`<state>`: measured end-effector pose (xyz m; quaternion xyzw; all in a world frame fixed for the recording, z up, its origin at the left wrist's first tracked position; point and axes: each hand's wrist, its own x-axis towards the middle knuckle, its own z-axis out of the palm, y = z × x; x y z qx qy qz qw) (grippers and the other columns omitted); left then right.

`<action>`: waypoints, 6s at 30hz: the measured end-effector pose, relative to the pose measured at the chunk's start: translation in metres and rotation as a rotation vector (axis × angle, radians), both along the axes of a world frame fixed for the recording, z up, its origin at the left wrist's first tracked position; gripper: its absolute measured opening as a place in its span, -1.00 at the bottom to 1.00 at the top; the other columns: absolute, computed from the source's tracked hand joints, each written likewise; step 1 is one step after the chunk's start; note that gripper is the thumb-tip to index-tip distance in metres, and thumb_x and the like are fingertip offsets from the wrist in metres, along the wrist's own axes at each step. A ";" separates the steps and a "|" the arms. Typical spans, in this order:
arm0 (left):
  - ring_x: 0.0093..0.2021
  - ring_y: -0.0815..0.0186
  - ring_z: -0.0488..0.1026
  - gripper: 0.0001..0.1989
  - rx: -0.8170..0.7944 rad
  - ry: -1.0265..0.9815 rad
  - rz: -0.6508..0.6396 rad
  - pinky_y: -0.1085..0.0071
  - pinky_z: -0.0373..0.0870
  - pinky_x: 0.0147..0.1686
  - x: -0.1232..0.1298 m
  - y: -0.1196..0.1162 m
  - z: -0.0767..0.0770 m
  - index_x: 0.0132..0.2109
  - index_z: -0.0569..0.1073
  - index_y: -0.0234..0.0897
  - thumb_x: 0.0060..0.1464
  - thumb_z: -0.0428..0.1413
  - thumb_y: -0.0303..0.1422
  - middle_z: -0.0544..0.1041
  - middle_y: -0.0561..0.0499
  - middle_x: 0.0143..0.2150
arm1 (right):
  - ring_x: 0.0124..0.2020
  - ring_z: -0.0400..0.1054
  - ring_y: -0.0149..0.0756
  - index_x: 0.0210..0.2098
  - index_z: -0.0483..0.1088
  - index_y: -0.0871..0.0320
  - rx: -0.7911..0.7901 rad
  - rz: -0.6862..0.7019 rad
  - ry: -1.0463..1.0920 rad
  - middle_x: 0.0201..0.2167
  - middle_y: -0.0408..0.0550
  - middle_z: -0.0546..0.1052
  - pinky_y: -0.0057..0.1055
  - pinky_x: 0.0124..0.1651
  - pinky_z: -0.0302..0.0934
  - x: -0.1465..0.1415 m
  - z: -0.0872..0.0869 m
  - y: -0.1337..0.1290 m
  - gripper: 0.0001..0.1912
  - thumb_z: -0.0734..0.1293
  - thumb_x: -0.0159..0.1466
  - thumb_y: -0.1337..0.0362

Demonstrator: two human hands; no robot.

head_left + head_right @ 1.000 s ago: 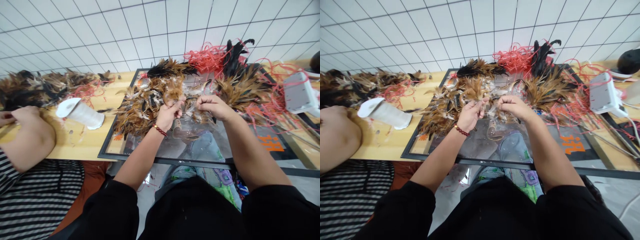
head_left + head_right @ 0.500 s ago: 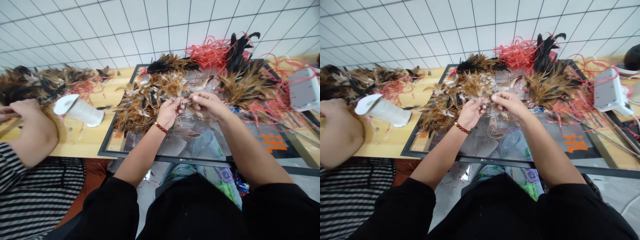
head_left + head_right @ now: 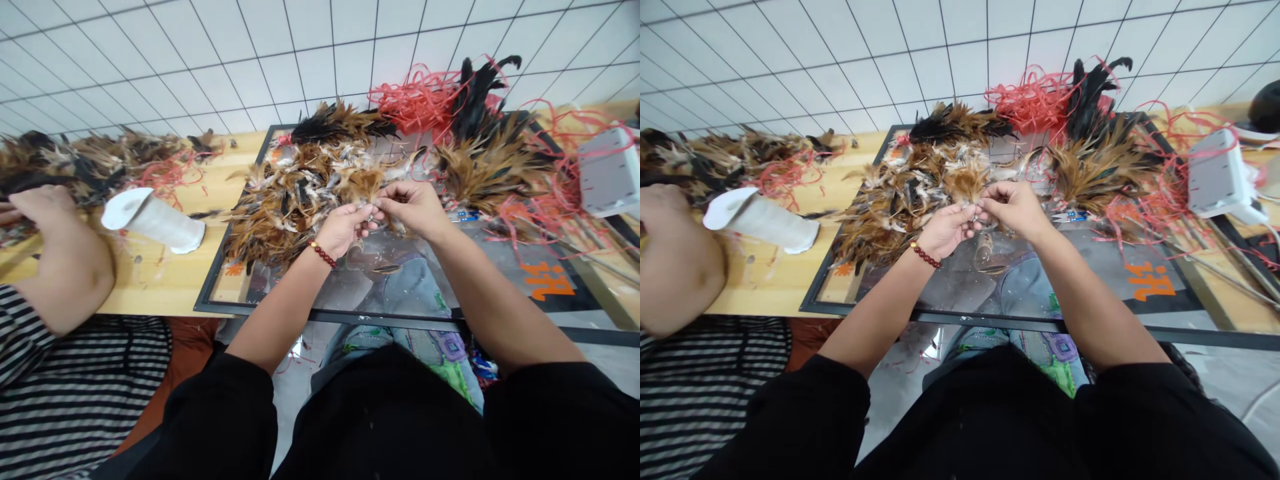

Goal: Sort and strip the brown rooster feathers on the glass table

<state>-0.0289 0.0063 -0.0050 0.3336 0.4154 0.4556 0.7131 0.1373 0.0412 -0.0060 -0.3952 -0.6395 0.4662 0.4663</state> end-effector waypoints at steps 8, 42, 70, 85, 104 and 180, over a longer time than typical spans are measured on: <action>-0.55 0.60 0.33 -0.86 0.009 -0.213 0.135 0.63 0.17 -0.56 -0.001 -0.001 0.009 -0.35 0.49 -0.35 0.18 0.23 -0.44 0.50 0.11 -0.47 | -0.51 0.26 -0.53 -0.19 0.54 0.17 -0.358 0.289 0.069 -0.40 -0.16 0.53 -0.54 -0.55 0.06 0.003 0.005 -0.004 -0.43 0.66 -0.13 0.08; -0.53 0.56 0.39 -0.86 -0.024 -0.175 0.014 0.60 0.25 -0.51 -0.001 -0.003 0.008 -0.35 0.49 -0.34 0.20 0.22 -0.43 0.53 0.09 -0.46 | -0.55 0.16 -0.53 -0.44 0.45 0.17 -0.435 0.254 0.252 -0.49 -0.17 0.50 -0.49 -0.51 0.11 -0.005 0.013 -0.010 -0.49 0.67 -0.16 -0.01; -0.37 0.45 0.58 -0.90 -0.040 -0.145 0.176 0.50 0.49 -0.23 0.006 -0.001 -0.001 -0.31 0.50 -0.38 0.21 0.17 -0.52 0.60 0.02 -0.37 | -0.46 0.33 -0.39 -0.42 0.51 0.15 -0.174 -0.021 0.151 -0.49 -0.13 0.52 -0.43 -0.44 0.21 -0.011 0.004 -0.007 -0.64 0.62 -0.13 0.14; -0.38 0.47 0.55 -0.81 -0.056 -0.187 0.175 0.48 0.47 -0.19 0.004 0.000 -0.002 -0.37 0.49 -0.40 0.24 0.12 -0.56 0.57 0.03 -0.41 | -0.57 0.25 -0.48 -0.44 0.43 0.14 -0.339 0.040 0.223 -0.55 -0.20 0.42 -0.45 -0.53 0.14 0.004 -0.001 0.002 -0.56 0.65 -0.10 0.06; -0.40 0.51 0.53 -0.74 -0.043 -0.241 0.107 0.54 0.48 -0.20 0.006 0.000 -0.005 -0.36 0.51 -0.42 0.29 0.03 -0.59 0.55 0.03 -0.45 | -0.58 0.24 -0.50 -0.44 0.46 0.17 -0.395 0.068 0.229 -0.54 -0.15 0.48 -0.47 -0.56 0.14 -0.001 -0.004 -0.001 -0.55 0.67 -0.13 0.07; -0.42 0.45 0.54 -0.85 -0.023 -0.201 0.160 0.46 0.46 -0.20 0.009 -0.003 -0.006 -0.41 0.56 -0.44 0.11 0.21 -0.63 0.58 0.00 -0.46 | -0.61 0.24 -0.57 -0.54 0.45 0.18 -0.448 0.088 0.365 -0.59 -0.17 0.53 -0.54 -0.55 0.10 -0.011 -0.005 -0.006 -0.50 0.68 -0.23 0.02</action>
